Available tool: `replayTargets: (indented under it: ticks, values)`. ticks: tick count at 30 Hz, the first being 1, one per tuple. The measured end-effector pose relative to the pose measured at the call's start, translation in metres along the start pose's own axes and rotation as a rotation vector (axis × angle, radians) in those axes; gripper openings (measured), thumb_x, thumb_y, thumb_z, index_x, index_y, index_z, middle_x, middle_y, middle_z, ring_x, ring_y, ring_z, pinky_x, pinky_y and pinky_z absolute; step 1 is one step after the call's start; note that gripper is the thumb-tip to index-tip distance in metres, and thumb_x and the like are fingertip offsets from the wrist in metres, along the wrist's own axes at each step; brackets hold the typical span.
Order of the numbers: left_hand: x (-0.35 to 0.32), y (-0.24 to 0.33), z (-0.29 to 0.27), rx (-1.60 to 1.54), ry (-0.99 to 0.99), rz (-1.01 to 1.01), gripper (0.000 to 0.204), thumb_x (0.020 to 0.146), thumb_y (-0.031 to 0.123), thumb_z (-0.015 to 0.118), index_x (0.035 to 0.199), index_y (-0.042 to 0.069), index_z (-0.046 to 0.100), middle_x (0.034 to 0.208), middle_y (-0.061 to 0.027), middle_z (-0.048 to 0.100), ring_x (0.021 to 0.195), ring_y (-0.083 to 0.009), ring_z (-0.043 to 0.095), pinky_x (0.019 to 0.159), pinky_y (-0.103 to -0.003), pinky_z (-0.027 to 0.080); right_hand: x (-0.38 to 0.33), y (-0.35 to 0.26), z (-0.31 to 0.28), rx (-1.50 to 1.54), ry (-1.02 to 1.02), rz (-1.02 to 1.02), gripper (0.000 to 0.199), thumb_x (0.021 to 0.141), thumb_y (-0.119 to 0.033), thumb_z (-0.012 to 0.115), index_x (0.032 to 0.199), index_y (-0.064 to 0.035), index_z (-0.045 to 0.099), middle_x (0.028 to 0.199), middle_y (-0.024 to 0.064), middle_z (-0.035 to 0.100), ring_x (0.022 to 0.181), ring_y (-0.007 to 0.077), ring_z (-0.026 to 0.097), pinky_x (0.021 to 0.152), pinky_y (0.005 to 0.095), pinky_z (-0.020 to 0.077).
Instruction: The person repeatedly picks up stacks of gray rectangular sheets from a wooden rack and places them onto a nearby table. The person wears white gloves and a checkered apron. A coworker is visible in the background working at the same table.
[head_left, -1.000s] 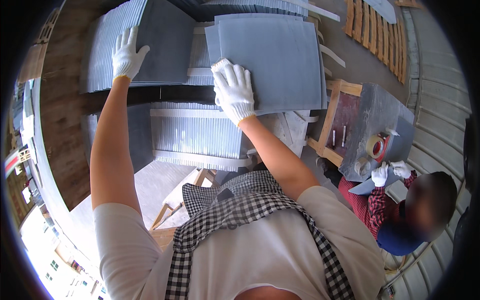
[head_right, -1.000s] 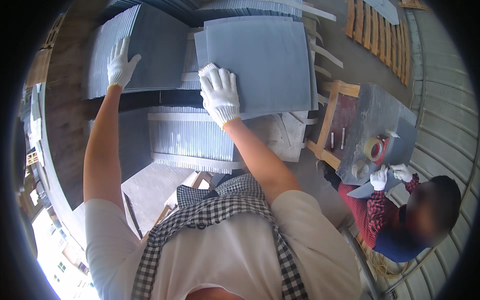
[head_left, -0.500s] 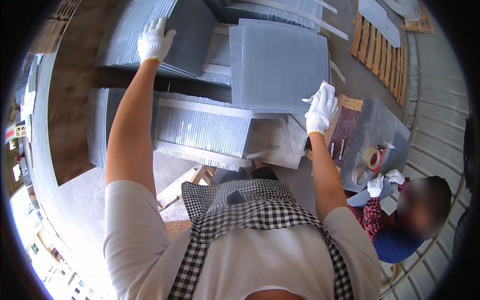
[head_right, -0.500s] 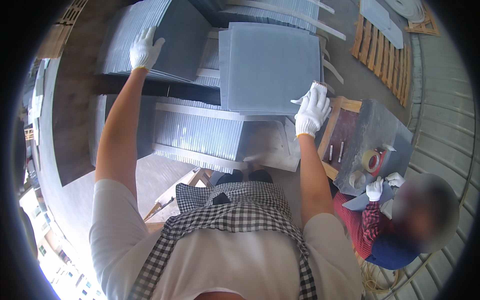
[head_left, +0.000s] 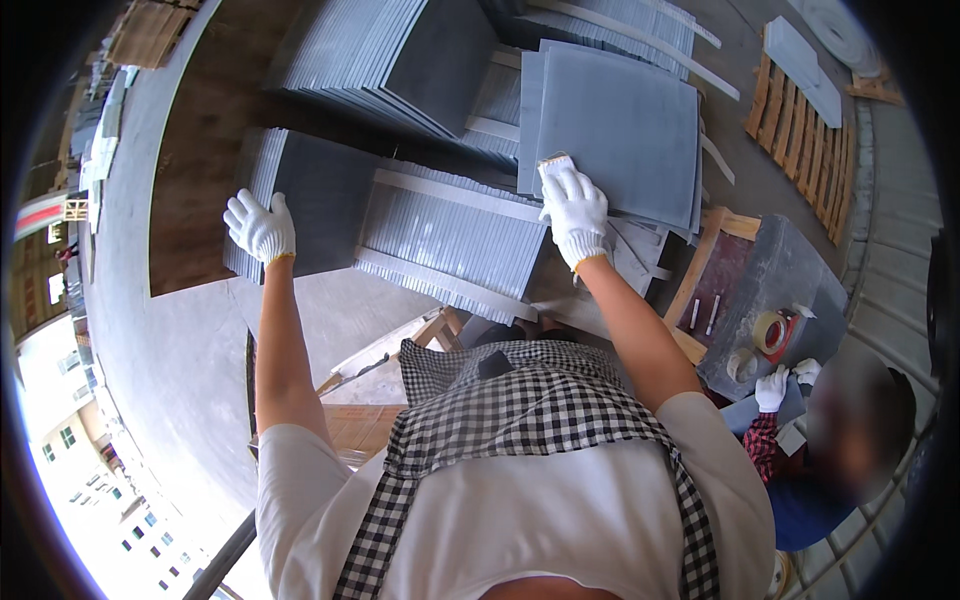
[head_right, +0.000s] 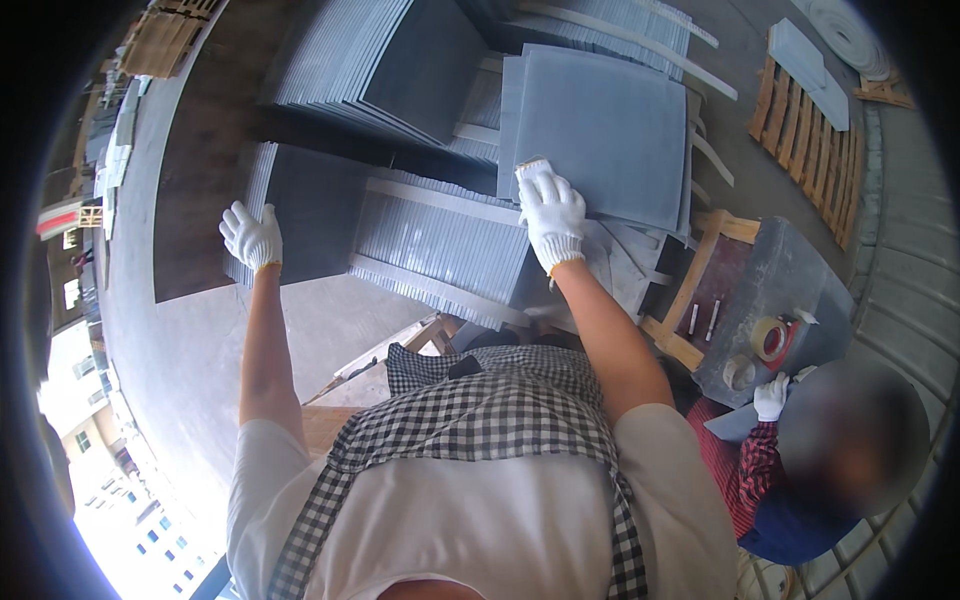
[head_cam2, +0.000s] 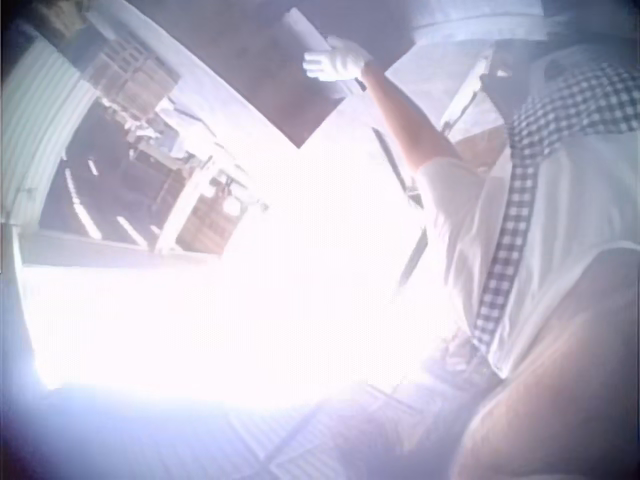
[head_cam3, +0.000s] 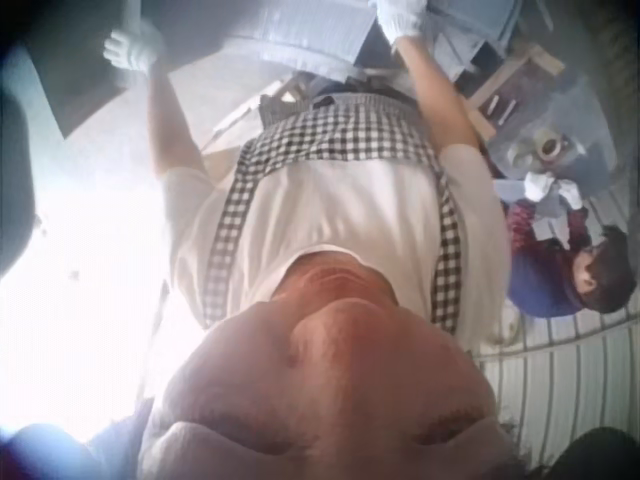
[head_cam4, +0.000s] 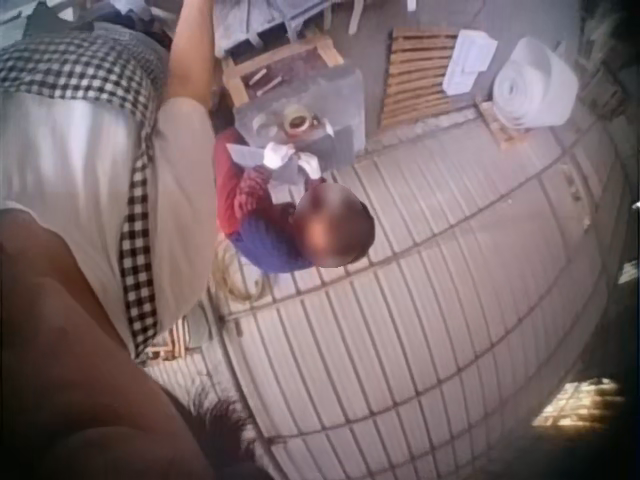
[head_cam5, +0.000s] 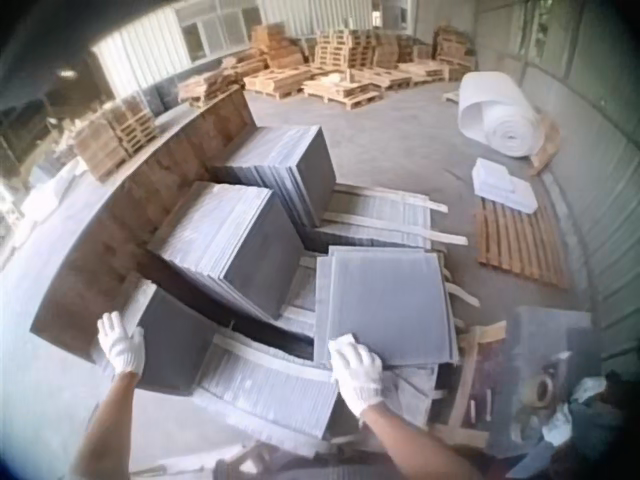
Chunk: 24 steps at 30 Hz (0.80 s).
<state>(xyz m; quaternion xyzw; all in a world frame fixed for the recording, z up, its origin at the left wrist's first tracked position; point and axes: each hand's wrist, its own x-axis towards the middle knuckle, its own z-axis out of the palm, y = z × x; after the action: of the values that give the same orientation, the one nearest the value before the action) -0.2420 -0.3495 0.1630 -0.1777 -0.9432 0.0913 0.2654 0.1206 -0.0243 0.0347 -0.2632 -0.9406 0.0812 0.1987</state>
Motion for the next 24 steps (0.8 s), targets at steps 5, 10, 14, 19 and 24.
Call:
replayTargets:
  ticks: [5, 10, 14, 19, 24]
  values:
    - [-0.038, -0.013, 0.023, 0.040, -0.271, -0.112, 0.068, 0.085, 0.044, 0.075, 0.135, 0.003, 0.053, 0.132, -0.0168, 0.054, 0.124, -0.0353, 0.050, 0.100, -0.048, 0.045, 0.001, -0.012, 0.001, 0.084, -0.035, -0.209, 0.041, 0.079, -0.022, 0.067, 0.119, -0.0152, 0.067, 0.115, 0.0044, 0.064, 0.100, 0.0251, 0.066, 0.073, 0.0392, 0.0553]
    - [-0.055, -0.008, 0.033, 0.054, -0.252, -0.107, 0.075, 0.084, 0.043, 0.075, 0.141, 0.002, 0.048, 0.133, -0.0175, 0.053, 0.126, -0.0345, 0.050, 0.103, -0.047, 0.043, -0.043, 0.023, 0.021, 0.582, -0.351, 0.005, 0.039, 0.084, -0.018, 0.069, 0.122, -0.0101, 0.066, 0.108, -0.0020, 0.066, 0.095, 0.0143, 0.064, 0.074, 0.0312, 0.0548]
    - [-0.051, -0.003, 0.039, 0.034, -0.232, -0.149, 0.064, 0.087, 0.042, 0.073, 0.132, 0.002, 0.054, 0.127, -0.0184, 0.059, 0.120, -0.0351, 0.056, 0.098, -0.049, 0.045, -0.086, 0.063, 0.008, 0.425, -0.471, 0.068, 0.049, 0.082, -0.019, 0.073, 0.130, -0.0115, 0.064, 0.117, -0.0013, 0.066, 0.108, 0.0172, 0.062, 0.088, 0.0342, 0.0528]
    - [-0.051, -0.007, 0.035, 0.071, -0.180, -0.214, 0.049, 0.087, 0.042, 0.072, 0.113, 0.003, 0.062, 0.115, -0.0180, 0.066, 0.110, -0.0357, 0.062, 0.091, -0.050, 0.049, -0.100, 0.063, -0.045, -0.034, -0.584, 0.157, 0.055, 0.080, -0.024, 0.075, 0.133, -0.0173, 0.063, 0.134, 0.0069, 0.062, 0.116, 0.0313, 0.061, 0.093, 0.0429, 0.0528]
    - [-0.043, 0.005, 0.042, 0.075, -0.174, -0.207, 0.048, 0.086, 0.044, 0.073, 0.110, 0.002, 0.065, 0.112, -0.0174, 0.067, 0.108, -0.0348, 0.064, 0.085, -0.049, 0.052, -0.148, 0.099, -0.034, 0.104, -0.748, 0.484, 0.096, 0.051, -0.023, 0.093, 0.139, -0.0135, 0.057, 0.141, 0.0093, 0.057, 0.125, 0.0316, 0.056, 0.105, 0.0415, 0.0486]
